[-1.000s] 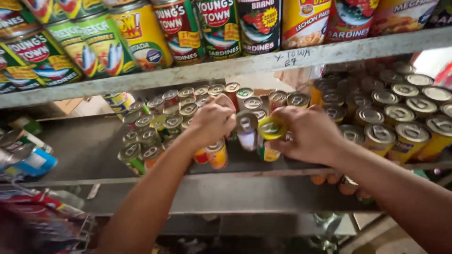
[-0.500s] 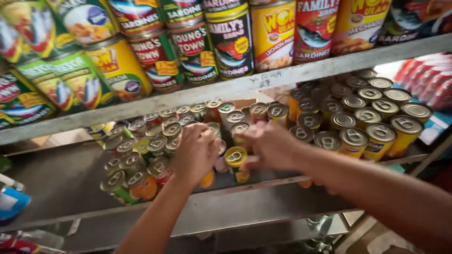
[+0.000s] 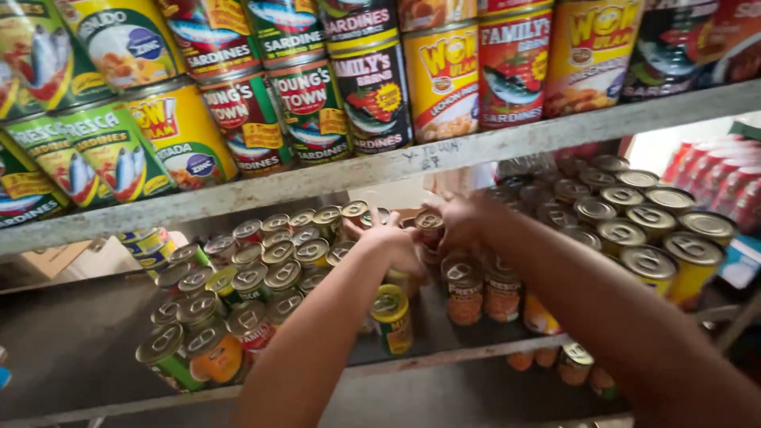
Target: Organizing and stocking various canned food items on shelves in a grocery store.
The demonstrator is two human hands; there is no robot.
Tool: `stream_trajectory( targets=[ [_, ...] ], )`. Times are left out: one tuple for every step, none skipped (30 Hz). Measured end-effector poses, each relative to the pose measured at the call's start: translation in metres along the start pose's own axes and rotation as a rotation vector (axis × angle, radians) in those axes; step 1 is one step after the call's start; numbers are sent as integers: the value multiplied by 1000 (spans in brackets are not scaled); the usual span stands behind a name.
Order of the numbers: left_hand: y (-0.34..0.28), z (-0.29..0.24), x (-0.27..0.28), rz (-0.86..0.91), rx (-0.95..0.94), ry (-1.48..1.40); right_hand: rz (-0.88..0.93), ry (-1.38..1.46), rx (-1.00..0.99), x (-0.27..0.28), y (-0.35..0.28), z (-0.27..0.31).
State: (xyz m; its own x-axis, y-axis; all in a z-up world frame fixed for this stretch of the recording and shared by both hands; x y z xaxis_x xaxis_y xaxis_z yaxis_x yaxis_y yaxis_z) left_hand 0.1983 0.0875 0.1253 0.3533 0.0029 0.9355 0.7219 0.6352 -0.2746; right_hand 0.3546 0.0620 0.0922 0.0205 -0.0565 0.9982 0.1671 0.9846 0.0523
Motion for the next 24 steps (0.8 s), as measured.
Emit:
stream_trajectory(
  targets=[
    [6, 2, -4, 72, 27, -48, 7, 11, -9, 4, 2, 10],
    [13, 3, -8, 145, 52, -96, 13, 22, -18, 9, 4, 22],
    [11, 6, -5, 148, 59, -95, 26, 38, -27, 7, 5, 29],
    [8, 9, -3, 152, 44, -34, 39, 53, -36, 3, 7, 36],
    [6, 8, -3, 163, 20, 29, 59, 73, -52, -6, 4, 42],
    [14, 11, -10, 174, 18, 32, 80, 92, -68, -10, 1, 47],
    [23, 15, -15, 165, 21, 82, 99, 112, -86, -11, -3, 51],
    [31, 19, -20, 156, 24, 131, 118, 131, -104, -12, -7, 55],
    [28, 21, -18, 160, 24, 130, 135, 145, -118, -11, -6, 58],
    [23, 25, -17, 167, 58, 71, 152, 158, -132, -9, -5, 61],
    [19, 29, -13, 169, 92, 13, 165, 172, -147, -6, -4, 64],
    [20, 35, -12, 171, 92, 16, 178, 185, -161, 1, -2, 67],
    [20, 38, -14, 179, 85, 42, 196, 201, -181, 1, -2, 69],
    [20, 42, -16, 187, 78, 68, 215, 216, -200, -3, -2, 73],
    [30, 47, -25, 194, 78, 59, 240, 224, -212, 0, -2, 80],
    [39, 52, -34, 170, 86, 59, 264, 231, -223, -2, -2, 87],
    [48, 60, -37, 138, 99, 67, 277, 241, -234, -7, 0, 94],
    [35, 67, -34, 138, 103, 65, 291, 250, -246, -4, 7, 95],
    [22, 73, -31, 119, 87, 71, 304, 264, -258, 0, 14, 101],
    [9, 79, -27, 98, 72, 76, 317, 279, -271, 7, 26, 112],
    [3, 85, -26, 103, 73, 72, 323, 277, -269, 5, 26, 117],
    [-4, 93, -26, 100, 105, 34, 322, 286, -252, 3, 26, 123],
    [-11, 102, -22, 90, 140, 0, 314, 294, -234, 4, 27, 128],
    [-2, 109, -30, 87, 143, 0, 311, 293, -231, 5, 28, 133]
  ],
)
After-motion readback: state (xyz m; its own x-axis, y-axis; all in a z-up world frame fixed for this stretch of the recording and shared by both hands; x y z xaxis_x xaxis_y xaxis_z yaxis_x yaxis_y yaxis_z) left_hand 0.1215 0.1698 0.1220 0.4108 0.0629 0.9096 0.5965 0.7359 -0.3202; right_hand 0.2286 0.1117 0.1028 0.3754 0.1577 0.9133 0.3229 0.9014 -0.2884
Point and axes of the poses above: each hand's wrist, its own y-axis towards the middle knuckle, its own x-axis out of the back of the hand, z = x × y, the point moved 4 cm from there along y, towards the middle knuckle
